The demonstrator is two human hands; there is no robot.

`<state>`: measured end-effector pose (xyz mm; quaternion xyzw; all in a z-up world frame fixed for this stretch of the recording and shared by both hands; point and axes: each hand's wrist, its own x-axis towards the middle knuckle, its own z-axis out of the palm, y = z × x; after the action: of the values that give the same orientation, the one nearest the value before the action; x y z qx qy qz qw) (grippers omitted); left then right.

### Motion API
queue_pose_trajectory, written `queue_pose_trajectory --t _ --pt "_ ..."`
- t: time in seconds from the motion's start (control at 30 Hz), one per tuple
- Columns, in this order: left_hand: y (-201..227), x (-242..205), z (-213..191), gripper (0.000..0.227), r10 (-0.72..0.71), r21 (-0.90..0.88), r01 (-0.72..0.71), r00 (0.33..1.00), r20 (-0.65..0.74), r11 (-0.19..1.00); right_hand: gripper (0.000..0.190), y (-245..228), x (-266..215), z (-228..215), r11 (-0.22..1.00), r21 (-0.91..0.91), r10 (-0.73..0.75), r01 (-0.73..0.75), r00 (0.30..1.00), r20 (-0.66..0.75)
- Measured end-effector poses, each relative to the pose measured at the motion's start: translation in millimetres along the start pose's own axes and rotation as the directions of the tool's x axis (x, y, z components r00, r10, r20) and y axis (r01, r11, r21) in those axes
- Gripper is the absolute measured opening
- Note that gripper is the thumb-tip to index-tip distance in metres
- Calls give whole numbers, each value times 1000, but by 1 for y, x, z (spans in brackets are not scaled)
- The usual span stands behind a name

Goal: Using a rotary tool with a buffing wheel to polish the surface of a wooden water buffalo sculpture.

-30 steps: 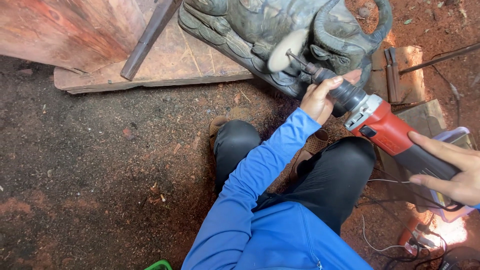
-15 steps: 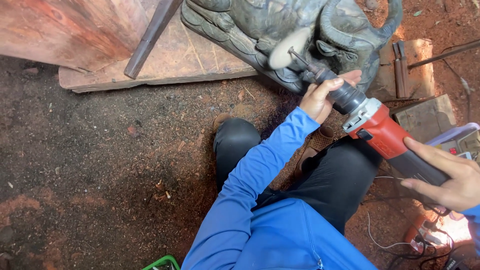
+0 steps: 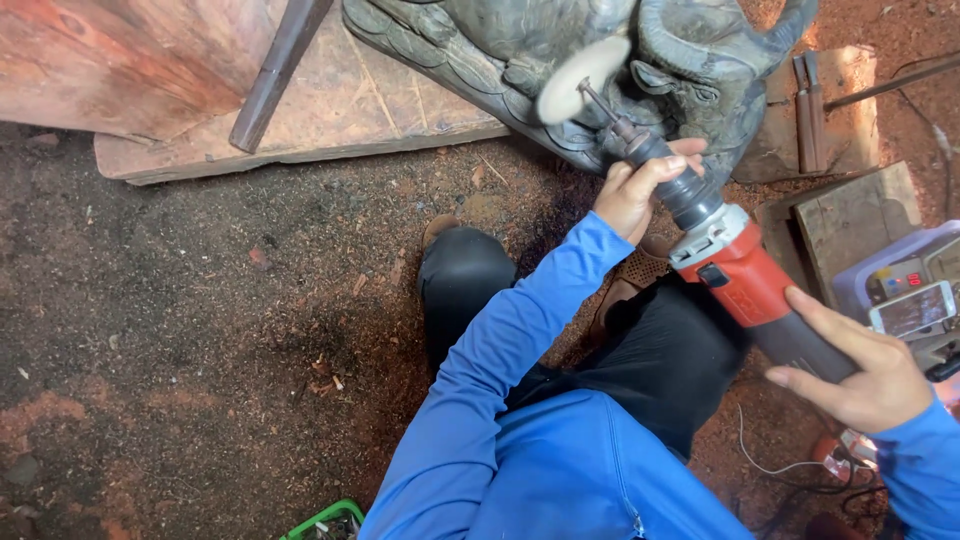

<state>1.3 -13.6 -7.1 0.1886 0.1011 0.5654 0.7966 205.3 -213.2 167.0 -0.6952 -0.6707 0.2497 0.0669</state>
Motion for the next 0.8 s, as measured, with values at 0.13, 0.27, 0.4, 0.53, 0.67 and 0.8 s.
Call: queue_pose_trajectory --t 0.13,0.27,0.4,0.53,0.67,0.8 --pt "5 -3 -9 48 -15 77 21 997 -74 997 100 -6 7 16 995 34 -97 98 995 -31" --pt "12 -9 -15 31 -15 86 23 995 -96 996 96 -5 9 31 975 118 -183 186 982 -37" --pt "11 -12 -9 67 -94 126 106 991 -97 986 95 -6 -3 31 984 137 -113 117 993 -40" --pt "11 -16 -6 71 -95 108 107 990 -106 988 95 -5 -6 33 986 139 -86 91 995 -43" --pt "13 -20 -15 28 -34 68 41 993 -111 997 94 -11 3 38 975 136 -174 176 984 -32" --pt "14 -28 -13 26 -43 136 60 991 -126 989 93 -18 -6 42 986 113 -120 122 992 -30"
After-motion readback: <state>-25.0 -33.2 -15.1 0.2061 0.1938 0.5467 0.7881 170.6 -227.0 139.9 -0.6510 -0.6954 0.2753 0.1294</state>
